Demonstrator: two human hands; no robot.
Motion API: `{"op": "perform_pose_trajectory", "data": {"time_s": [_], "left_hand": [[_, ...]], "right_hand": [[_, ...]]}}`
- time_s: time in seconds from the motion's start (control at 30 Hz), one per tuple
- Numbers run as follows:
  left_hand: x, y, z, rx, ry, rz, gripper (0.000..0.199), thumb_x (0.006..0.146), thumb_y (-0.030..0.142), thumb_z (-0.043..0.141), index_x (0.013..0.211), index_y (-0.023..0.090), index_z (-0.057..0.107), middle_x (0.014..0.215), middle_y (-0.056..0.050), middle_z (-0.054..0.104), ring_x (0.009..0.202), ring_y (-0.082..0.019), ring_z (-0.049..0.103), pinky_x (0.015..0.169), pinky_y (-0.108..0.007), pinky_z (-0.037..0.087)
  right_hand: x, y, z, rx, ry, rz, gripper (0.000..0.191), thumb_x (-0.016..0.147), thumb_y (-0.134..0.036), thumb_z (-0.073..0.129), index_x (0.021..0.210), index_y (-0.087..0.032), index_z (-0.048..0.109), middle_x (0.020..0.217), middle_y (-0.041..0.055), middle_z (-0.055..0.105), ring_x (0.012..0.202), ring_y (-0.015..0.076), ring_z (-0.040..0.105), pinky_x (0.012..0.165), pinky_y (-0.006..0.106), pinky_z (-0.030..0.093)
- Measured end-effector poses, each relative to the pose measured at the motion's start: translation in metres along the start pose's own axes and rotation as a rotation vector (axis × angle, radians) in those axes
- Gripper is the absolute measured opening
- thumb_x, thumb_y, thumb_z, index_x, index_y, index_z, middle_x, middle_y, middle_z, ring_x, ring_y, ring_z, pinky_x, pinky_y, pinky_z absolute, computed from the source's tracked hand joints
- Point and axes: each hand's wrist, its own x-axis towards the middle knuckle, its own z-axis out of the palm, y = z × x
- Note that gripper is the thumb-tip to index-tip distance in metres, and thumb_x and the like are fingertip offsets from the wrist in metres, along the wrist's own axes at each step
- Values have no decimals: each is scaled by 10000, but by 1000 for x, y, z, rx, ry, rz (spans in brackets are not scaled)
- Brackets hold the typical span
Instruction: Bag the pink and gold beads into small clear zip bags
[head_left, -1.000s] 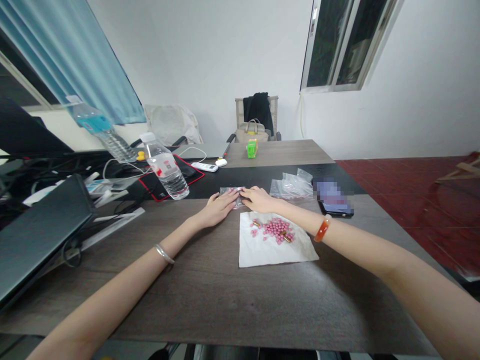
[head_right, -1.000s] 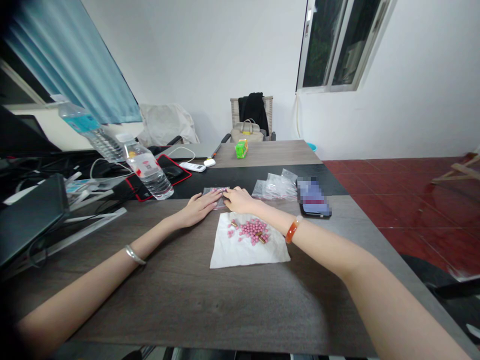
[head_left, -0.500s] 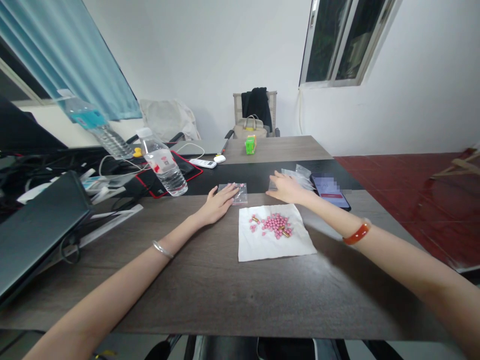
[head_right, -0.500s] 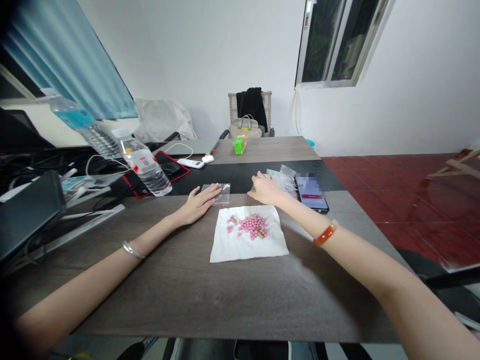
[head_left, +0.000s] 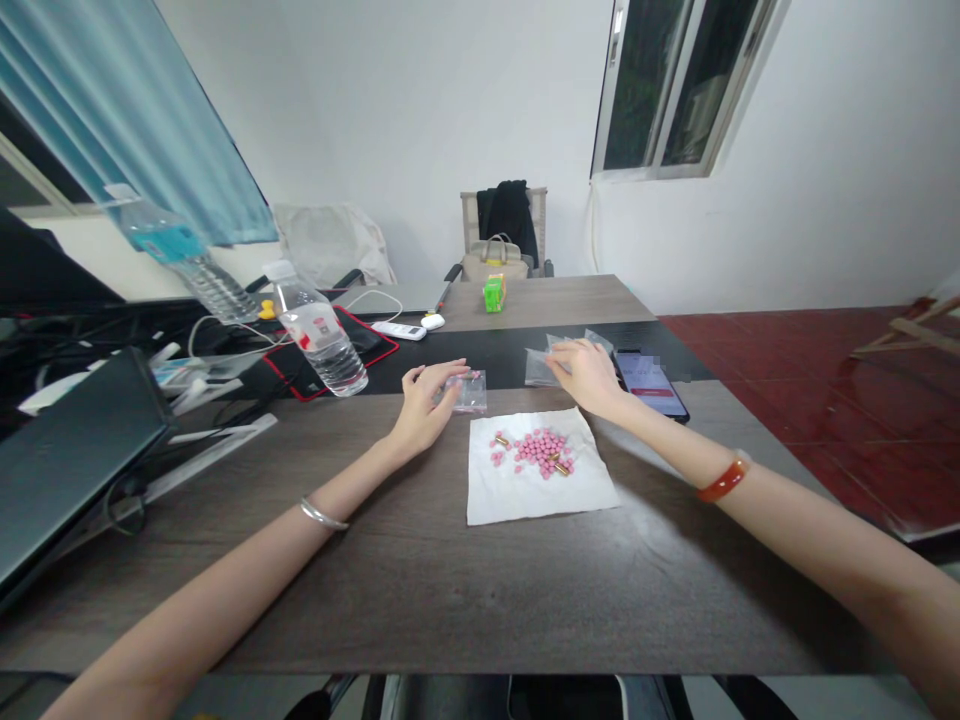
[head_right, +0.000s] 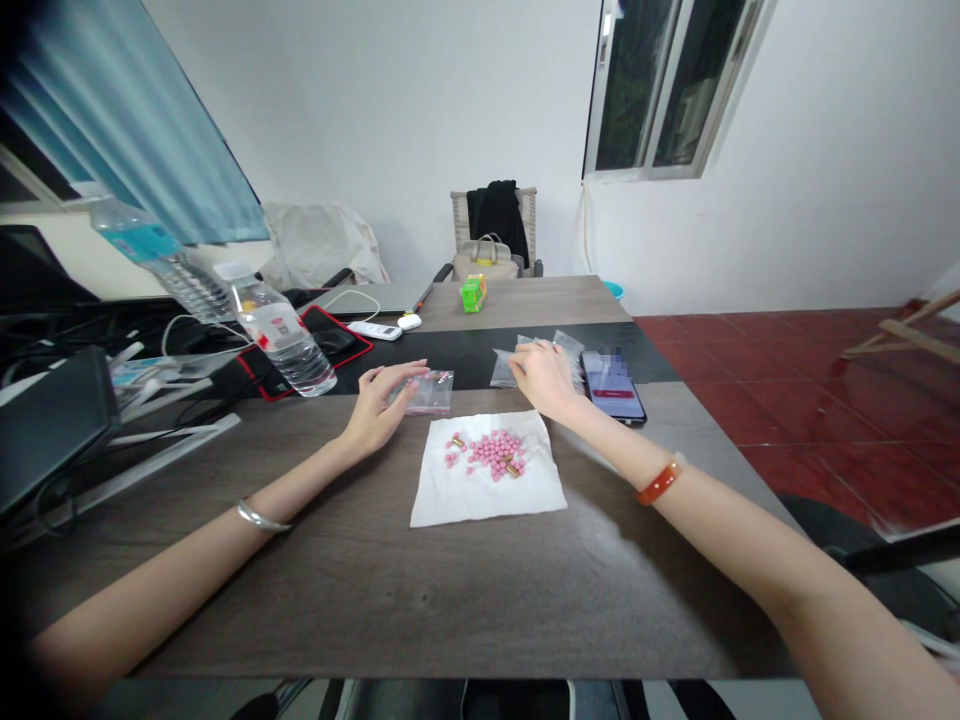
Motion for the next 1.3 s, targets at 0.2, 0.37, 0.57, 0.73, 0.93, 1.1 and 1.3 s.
{"op": "perform_pose_trajectory", "data": {"time_s": [0.2,0.37,0.57,0.73,0.93,1.1,1.3], "left_hand": [[-8,23,-1,16,80,88,345,911,294,517,1250,234,536,1441,-118,486,1305,-274,465,1069,-471,256],[-9,33,-2,-210,129,170,503,862,361,614,1330,255,465,1475,-107,430,1363,-274,394,1103,-452,300],[-3,28,-1,-676,62,-126,569,828,392,625,1332,222,422,1381,-137,511,1133,-254,601,910,-383,513],[-7,39,-7,-876,-81,-274,533,808,418,647,1247,178,461,903,-62,702,635,-144,660,594,-279,539],[-26,62,-11,-932,-44,-290,400,772,391,703,1062,181,524,711,5,670,483,-113,610,483,-254,513],[-49,77,-8,-889,29,-236,361,807,330,671,1098,211,493,655,35,634,505,-128,623,526,-272,544],[-65,75,-3,-562,166,-84,426,855,326,612,1243,245,457,1045,-71,666,970,-216,651,867,-387,526]], "right_hand": [[7,-13,-10,480,290,61,192,878,-247,572,932,-208,751,1015,65,741,992,230,641,885,373,467],[7,-32,-15,949,268,220,226,840,-317,600,973,-186,727,998,65,741,909,199,660,781,335,519],[-5,-55,-19,1274,-25,391,165,840,-264,593,934,-177,698,945,80,711,727,139,633,670,299,529],[-29,-68,-20,1352,-231,396,82,821,-236,640,845,-191,705,805,40,685,655,120,604,659,294,523],[-64,-73,-30,1533,-404,477,173,752,-255,733,912,-196,703,838,41,704,660,117,625,665,276,535],[-87,-71,-42,1626,-566,515,253,739,-327,761,924,-156,732,881,81,721,728,134,669,730,284,559],[-103,-70,-34,1611,-565,567,190,690,-290,811,802,-150,747,844,62,713,702,116,661,742,277,564]]}}
